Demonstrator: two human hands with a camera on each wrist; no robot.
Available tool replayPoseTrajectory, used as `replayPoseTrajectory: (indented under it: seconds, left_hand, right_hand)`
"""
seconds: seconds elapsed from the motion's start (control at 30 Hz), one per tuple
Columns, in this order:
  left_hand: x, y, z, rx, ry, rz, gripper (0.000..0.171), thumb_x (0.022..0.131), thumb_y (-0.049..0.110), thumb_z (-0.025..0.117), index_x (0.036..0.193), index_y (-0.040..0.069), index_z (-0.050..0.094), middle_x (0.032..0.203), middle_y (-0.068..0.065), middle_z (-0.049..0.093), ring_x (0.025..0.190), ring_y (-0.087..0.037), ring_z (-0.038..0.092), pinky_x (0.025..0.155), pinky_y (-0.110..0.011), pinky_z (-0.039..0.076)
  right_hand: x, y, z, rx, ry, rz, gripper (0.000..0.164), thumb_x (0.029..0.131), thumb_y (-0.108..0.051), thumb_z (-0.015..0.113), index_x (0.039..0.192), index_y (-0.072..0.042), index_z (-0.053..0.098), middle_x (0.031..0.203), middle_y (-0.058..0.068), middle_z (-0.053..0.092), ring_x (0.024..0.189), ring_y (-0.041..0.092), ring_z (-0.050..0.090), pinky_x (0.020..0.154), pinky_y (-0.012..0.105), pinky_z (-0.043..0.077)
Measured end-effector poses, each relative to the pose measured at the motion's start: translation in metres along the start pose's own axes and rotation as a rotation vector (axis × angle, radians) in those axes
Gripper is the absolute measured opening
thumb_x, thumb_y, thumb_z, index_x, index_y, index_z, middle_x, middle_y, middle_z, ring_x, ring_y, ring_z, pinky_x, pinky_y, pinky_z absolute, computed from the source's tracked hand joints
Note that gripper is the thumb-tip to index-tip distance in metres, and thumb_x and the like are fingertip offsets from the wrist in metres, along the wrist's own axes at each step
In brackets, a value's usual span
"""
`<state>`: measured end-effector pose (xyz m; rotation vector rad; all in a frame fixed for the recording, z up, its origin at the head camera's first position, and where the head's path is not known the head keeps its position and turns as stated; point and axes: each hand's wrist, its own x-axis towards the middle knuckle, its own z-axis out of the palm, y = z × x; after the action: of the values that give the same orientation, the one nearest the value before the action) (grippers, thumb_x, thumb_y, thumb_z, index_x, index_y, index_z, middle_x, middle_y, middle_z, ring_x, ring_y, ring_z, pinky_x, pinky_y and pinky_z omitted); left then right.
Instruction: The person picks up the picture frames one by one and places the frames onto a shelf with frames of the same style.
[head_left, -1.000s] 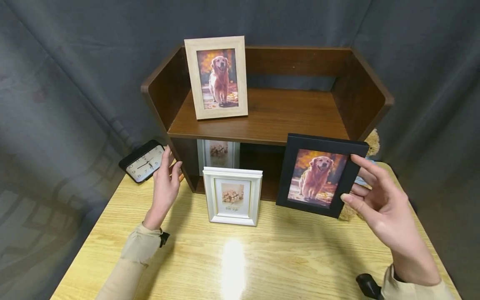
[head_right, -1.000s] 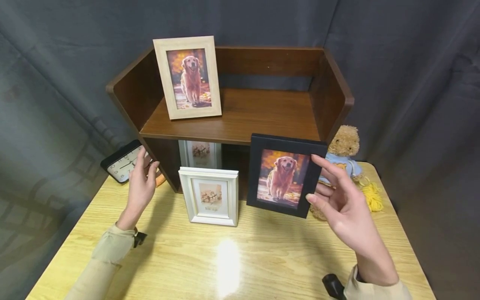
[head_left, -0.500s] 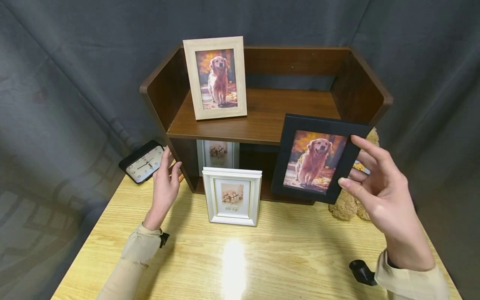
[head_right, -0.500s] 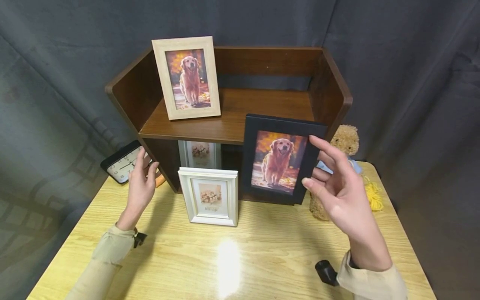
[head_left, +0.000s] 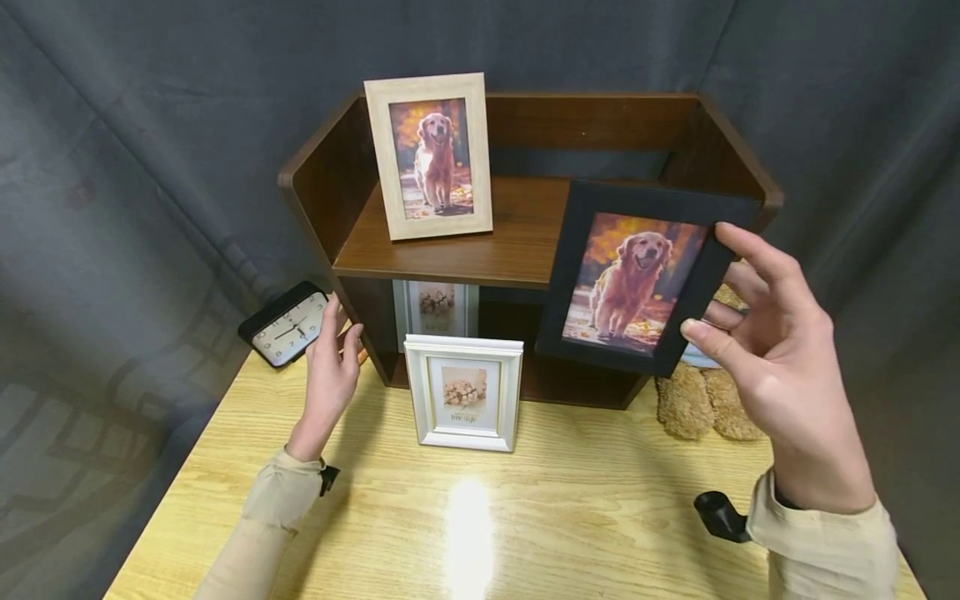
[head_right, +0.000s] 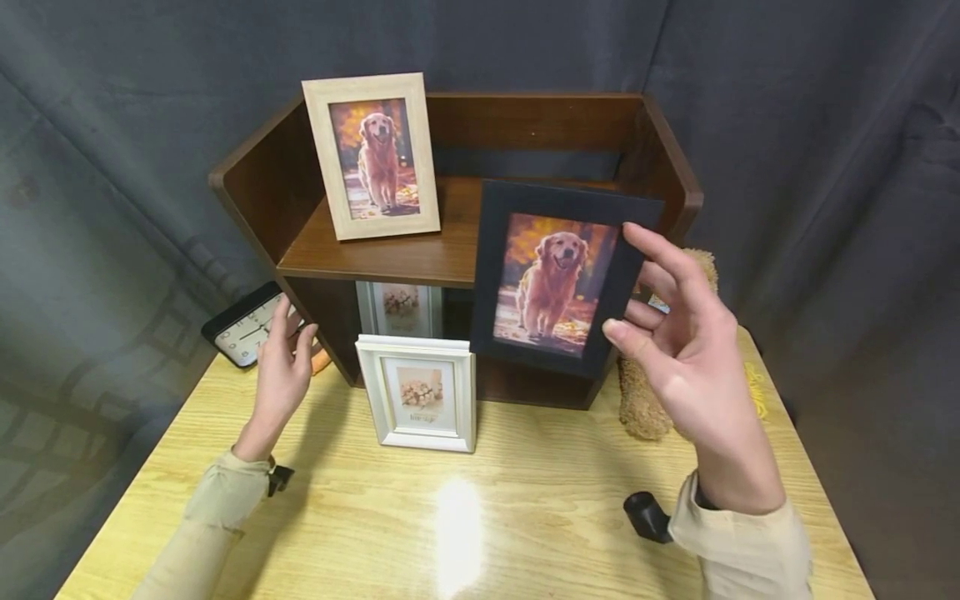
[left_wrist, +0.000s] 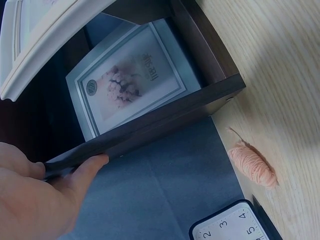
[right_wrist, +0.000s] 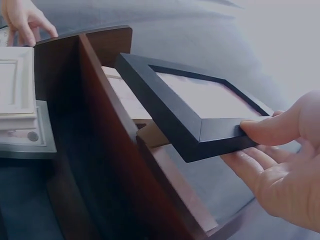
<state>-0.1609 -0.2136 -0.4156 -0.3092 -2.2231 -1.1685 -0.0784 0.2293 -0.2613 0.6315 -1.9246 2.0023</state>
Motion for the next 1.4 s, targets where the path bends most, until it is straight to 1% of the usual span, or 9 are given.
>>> replayPoseTrajectory:
  seconds: [0.1, 0.27, 0.33, 0.43, 0.53, 0.67, 0.73, 1.1, 1.4]
  left_hand:
    - [0.0, -0.001, 0.001, -0.002, 0.0, 0.001, 0.06, 0.108, -0.008, 0.055, 0.165, 0.004, 0.039, 0.155, -0.023, 0.055, 0.138, -0.043, 0.056, 0.094, -0.058, 0.056]
    - [0.0, -0.001, 0.002, -0.012, 0.001, 0.003, 0.06, 0.108, -0.009, 0.055, 0.164, 0.002, 0.039, 0.154, -0.025, 0.055, 0.138, -0.045, 0.056, 0.094, -0.06, 0.057]
    - [0.0, -0.001, 0.002, -0.014, 0.002, 0.006, 0.059, 0.108, -0.009, 0.055, 0.164, 0.002, 0.039, 0.154, -0.025, 0.054, 0.138, -0.045, 0.056, 0.095, -0.06, 0.056]
    - [0.0, 0.0, 0.001, -0.011, 0.004, 0.01, 0.059, 0.108, -0.009, 0.055, 0.164, 0.002, 0.038, 0.154, -0.025, 0.055, 0.138, -0.044, 0.056, 0.094, -0.059, 0.057]
    - [0.0, 0.001, 0.001, -0.004, 0.006, 0.01, 0.059, 0.108, -0.008, 0.056, 0.163, 0.001, 0.039, 0.154, -0.025, 0.055, 0.138, -0.045, 0.056, 0.094, -0.06, 0.057]
    - [0.0, 0.001, 0.001, 0.001, 0.008, 0.005, 0.059, 0.108, -0.008, 0.056, 0.163, 0.0, 0.039, 0.153, -0.026, 0.055, 0.137, -0.045, 0.056, 0.093, -0.059, 0.057]
    - [0.0, 0.0, 0.001, 0.0, 0.008, 0.002, 0.059, 0.108, -0.009, 0.055, 0.163, 0.001, 0.039, 0.152, -0.026, 0.055, 0.137, -0.045, 0.056, 0.092, -0.059, 0.058]
    - [-0.001, -0.001, 0.002, -0.011, 0.008, -0.002, 0.059, 0.108, -0.009, 0.054, 0.164, 0.002, 0.039, 0.152, -0.026, 0.056, 0.136, -0.046, 0.057, 0.09, -0.061, 0.058]
    - [-0.001, 0.001, 0.001, 0.007, 0.013, -0.005, 0.059, 0.108, -0.008, 0.055, 0.164, 0.003, 0.04, 0.151, -0.025, 0.058, 0.134, -0.044, 0.059, 0.089, -0.053, 0.059]
  right_hand:
    - [0.005, -0.003, 0.002, 0.032, -0.004, -0.02, 0.083, 0.089, 0.034, 0.054, 0.162, -0.004, 0.044, 0.138, 0.025, 0.059, 0.098, 0.021, 0.073, 0.083, 0.021, 0.058]
    - [0.01, -0.011, 0.004, -0.03, 0.029, 0.03, 0.085, 0.091, 0.031, 0.055, 0.164, -0.011, 0.044, 0.148, 0.027, 0.055, 0.105, 0.022, 0.074, 0.083, 0.021, 0.058]
    - [0.012, -0.013, 0.005, -0.038, 0.04, 0.038, 0.084, 0.091, 0.029, 0.058, 0.164, -0.011, 0.044, 0.146, 0.028, 0.055, 0.097, 0.022, 0.073, 0.078, 0.021, 0.056]
    - [0.016, -0.011, 0.004, 0.018, 0.024, -0.008, 0.081, 0.091, 0.028, 0.058, 0.163, -0.008, 0.045, 0.139, 0.03, 0.055, 0.086, 0.023, 0.068, 0.069, 0.022, 0.051]
    - [0.019, -0.01, 0.004, 0.046, 0.011, -0.041, 0.081, 0.09, 0.03, 0.056, 0.162, -0.006, 0.046, 0.142, 0.03, 0.054, 0.092, 0.025, 0.069, 0.069, 0.023, 0.051]
    - [0.025, -0.009, 0.005, 0.053, 0.0, -0.057, 0.082, 0.091, 0.032, 0.051, 0.162, -0.007, 0.045, 0.153, 0.029, 0.05, 0.112, 0.027, 0.073, 0.081, 0.023, 0.058]
    - [0.029, -0.008, 0.005, 0.081, -0.014, -0.072, 0.081, 0.091, 0.033, 0.05, 0.162, -0.006, 0.045, 0.154, 0.031, 0.048, 0.116, 0.029, 0.072, 0.087, 0.025, 0.059]
    - [0.053, -0.002, 0.01, 0.075, -0.014, -0.072, 0.078, 0.095, 0.028, 0.052, 0.162, -0.012, 0.047, 0.15, 0.029, 0.052, 0.115, 0.029, 0.071, 0.085, 0.026, 0.061]
    - [0.07, 0.003, 0.015, 0.127, -0.002, -0.082, 0.075, 0.095, 0.028, 0.049, 0.159, -0.012, 0.05, 0.151, 0.028, 0.051, 0.119, 0.032, 0.069, 0.087, 0.028, 0.06]
